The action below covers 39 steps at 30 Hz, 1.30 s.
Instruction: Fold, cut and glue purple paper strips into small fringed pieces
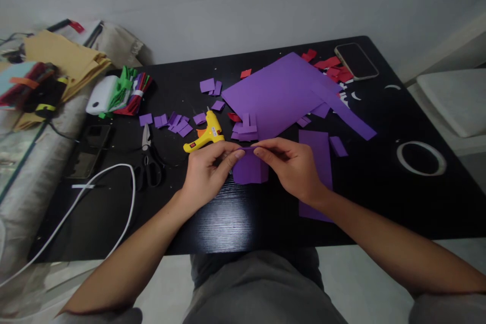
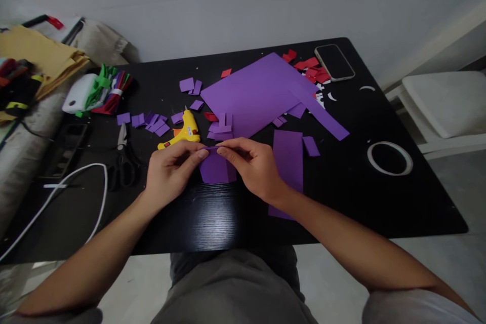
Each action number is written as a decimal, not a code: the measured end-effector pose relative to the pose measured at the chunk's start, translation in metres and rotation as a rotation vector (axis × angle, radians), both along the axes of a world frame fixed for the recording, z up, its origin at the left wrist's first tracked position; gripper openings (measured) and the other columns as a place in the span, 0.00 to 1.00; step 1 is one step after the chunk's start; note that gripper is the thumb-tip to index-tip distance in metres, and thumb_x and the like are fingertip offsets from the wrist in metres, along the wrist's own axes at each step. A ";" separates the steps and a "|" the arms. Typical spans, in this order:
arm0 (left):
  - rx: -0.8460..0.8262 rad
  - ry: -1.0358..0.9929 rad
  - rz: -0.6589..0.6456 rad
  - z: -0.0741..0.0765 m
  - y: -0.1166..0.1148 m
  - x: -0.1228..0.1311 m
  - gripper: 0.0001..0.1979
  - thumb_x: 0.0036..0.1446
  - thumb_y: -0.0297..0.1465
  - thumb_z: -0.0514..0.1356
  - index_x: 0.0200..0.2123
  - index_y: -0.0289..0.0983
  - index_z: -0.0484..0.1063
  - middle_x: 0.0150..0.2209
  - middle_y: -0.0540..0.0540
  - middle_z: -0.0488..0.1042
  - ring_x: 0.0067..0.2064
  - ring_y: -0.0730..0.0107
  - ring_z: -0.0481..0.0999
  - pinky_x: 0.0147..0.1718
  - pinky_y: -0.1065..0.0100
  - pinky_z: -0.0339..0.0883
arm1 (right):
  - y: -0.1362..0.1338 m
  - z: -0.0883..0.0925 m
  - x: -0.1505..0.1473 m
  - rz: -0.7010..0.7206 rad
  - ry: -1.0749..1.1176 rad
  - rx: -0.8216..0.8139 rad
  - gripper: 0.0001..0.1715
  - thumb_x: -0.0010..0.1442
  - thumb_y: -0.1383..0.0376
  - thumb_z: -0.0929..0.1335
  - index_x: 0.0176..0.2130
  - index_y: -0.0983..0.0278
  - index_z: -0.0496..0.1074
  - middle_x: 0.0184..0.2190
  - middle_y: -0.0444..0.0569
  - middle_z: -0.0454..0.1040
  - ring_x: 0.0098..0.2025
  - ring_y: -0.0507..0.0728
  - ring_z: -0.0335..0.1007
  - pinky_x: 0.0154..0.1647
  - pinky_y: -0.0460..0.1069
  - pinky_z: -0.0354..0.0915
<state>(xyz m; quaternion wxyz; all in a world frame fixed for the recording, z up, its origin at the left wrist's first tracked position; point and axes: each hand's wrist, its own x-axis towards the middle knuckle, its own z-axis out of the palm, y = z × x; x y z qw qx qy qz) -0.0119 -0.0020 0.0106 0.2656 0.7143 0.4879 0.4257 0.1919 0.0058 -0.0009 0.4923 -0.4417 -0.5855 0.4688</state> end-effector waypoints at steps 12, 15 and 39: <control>0.035 -0.018 -0.038 0.001 -0.002 0.003 0.05 0.66 0.31 0.65 0.39 0.37 0.81 0.33 0.48 0.84 0.30 0.73 0.78 0.31 0.72 0.72 | -0.003 -0.004 -0.004 0.057 0.062 -0.040 0.06 0.62 0.60 0.78 0.40 0.58 0.85 0.38 0.45 0.87 0.41 0.57 0.84 0.46 0.52 0.79; 0.049 -0.005 -0.036 0.001 -0.003 0.004 0.05 0.66 0.31 0.66 0.38 0.36 0.81 0.33 0.48 0.84 0.30 0.73 0.78 0.32 0.73 0.72 | -0.004 -0.004 -0.005 0.064 0.097 -0.068 0.09 0.60 0.58 0.79 0.39 0.59 0.84 0.37 0.46 0.86 0.41 0.57 0.83 0.46 0.52 0.79; -0.019 -0.077 -0.063 -0.004 -0.003 0.006 0.05 0.67 0.31 0.64 0.38 0.36 0.78 0.30 0.49 0.80 0.28 0.76 0.75 0.28 0.73 0.70 | 0.000 -0.008 -0.001 0.050 -0.007 -0.003 0.08 0.63 0.59 0.76 0.40 0.60 0.80 0.36 0.47 0.83 0.38 0.56 0.79 0.39 0.51 0.75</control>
